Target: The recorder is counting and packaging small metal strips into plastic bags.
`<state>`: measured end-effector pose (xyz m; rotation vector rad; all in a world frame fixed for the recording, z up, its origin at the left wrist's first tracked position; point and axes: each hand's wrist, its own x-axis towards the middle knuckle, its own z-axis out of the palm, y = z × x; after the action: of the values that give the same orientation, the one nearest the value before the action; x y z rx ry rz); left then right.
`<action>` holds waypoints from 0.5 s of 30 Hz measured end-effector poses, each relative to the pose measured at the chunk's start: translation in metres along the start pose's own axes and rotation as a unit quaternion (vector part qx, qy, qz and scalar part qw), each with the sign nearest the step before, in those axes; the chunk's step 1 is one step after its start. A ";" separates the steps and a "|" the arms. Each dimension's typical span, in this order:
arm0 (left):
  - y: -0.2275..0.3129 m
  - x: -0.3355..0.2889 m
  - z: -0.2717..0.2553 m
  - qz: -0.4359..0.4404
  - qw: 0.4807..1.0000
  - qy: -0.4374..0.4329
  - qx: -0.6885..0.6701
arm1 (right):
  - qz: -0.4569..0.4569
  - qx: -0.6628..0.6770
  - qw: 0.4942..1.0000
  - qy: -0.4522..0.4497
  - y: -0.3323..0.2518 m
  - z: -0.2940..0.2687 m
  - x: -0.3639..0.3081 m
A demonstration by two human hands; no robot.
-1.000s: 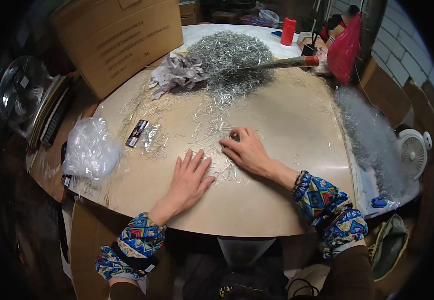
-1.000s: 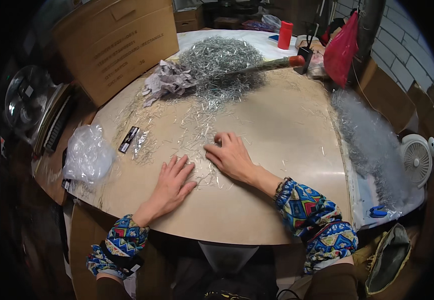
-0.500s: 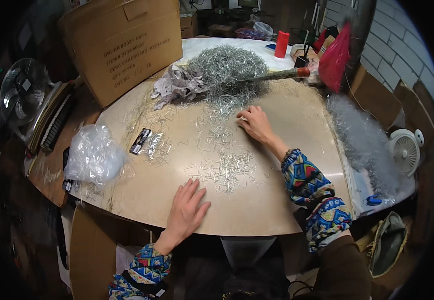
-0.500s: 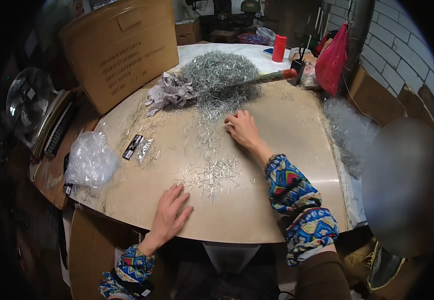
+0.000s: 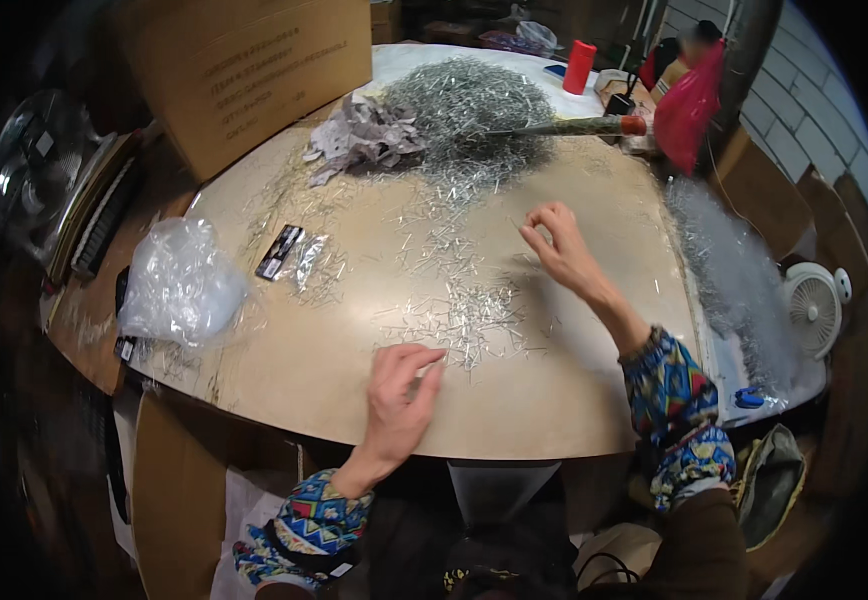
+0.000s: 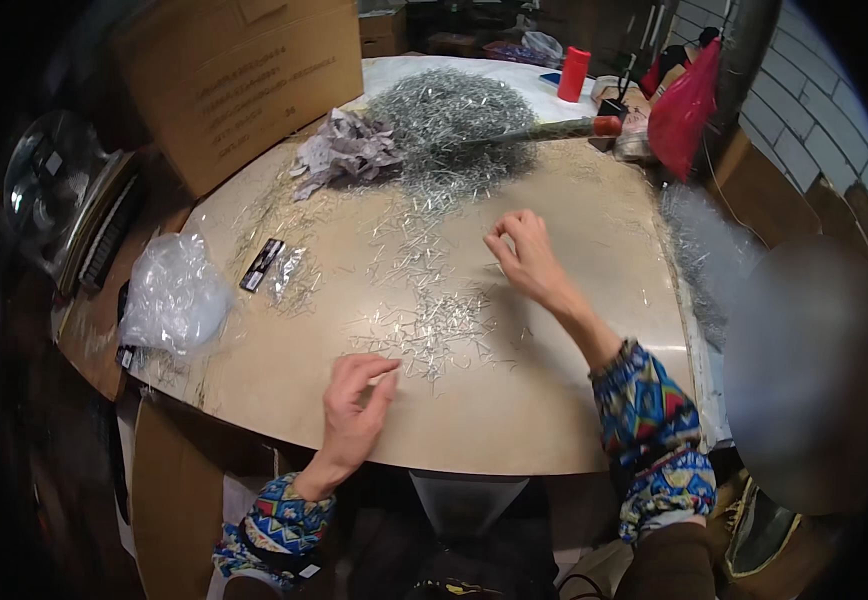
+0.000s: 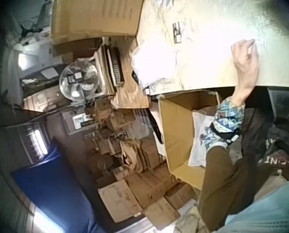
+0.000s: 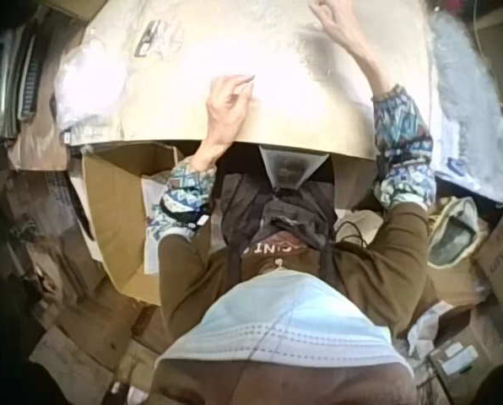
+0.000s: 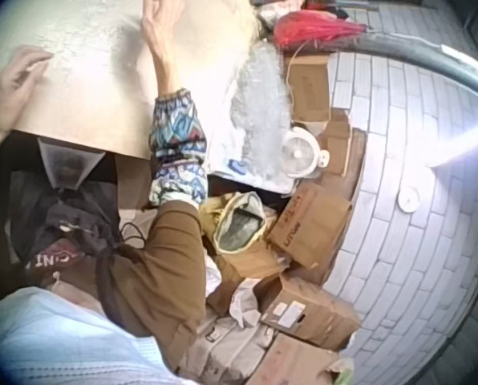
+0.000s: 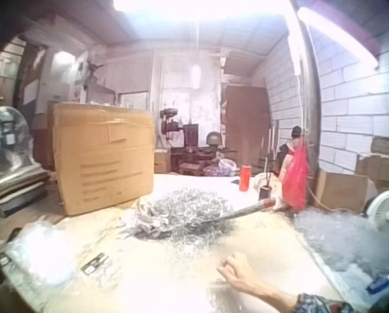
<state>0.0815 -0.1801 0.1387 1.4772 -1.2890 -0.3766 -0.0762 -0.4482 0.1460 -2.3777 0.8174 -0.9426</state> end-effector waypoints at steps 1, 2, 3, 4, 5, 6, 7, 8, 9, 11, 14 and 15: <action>0.002 -0.001 0.006 -0.019 0.999 -0.019 -0.033 | -0.024 -0.002 0.999 -0.029 -0.012 0.003 -0.014; 0.010 -0.001 0.014 -0.020 0.999 -0.017 -0.034 | -0.048 -0.006 0.997 -0.055 -0.028 0.003 -0.031; 0.013 -0.003 0.018 -0.114 0.981 -0.024 -0.153 | -0.053 0.076 0.991 -0.093 -0.048 0.012 -0.047; 0.016 -0.003 0.024 -0.201 0.940 -0.032 -0.274 | -0.057 0.151 0.979 -0.129 -0.070 0.017 -0.062; 0.009 -0.004 0.033 -0.202 0.913 -0.018 -0.355 | 0.003 0.238 0.960 -0.150 -0.089 0.023 -0.076; 0.007 -0.005 0.030 -0.201 0.913 -0.018 -0.354 | 0.060 0.323 0.929 -0.169 -0.108 0.030 -0.086; 0.008 -0.007 0.025 -0.228 0.888 -0.032 -0.397 | 0.103 0.368 0.910 -0.160 -0.118 0.036 -0.091; 0.007 -0.009 0.020 -0.253 0.861 -0.047 -0.438 | 0.145 0.413 0.886 -0.151 -0.127 0.041 -0.093; 0.001 -0.012 0.015 -0.247 0.864 -0.036 -0.436 | 0.189 0.424 0.871 -0.160 -0.137 0.043 -0.091; -0.001 -0.012 0.006 -0.267 0.878 -0.030 -0.397 | 0.093 0.303 0.937 -0.149 -0.119 0.061 -0.091; -0.020 -0.016 -0.013 -0.137 0.977 0.056 -0.151 | -0.180 -0.120 0.973 -0.078 -0.117 0.069 -0.086; -0.027 -0.013 -0.018 -0.051 0.997 0.052 0.003 | -0.217 -0.209 0.949 -0.097 -0.109 0.061 -0.087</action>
<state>0.1043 -0.1643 0.1176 1.5517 -1.1368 -0.3574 -0.0441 -0.2998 0.1303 -3.0468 0.4537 -0.7225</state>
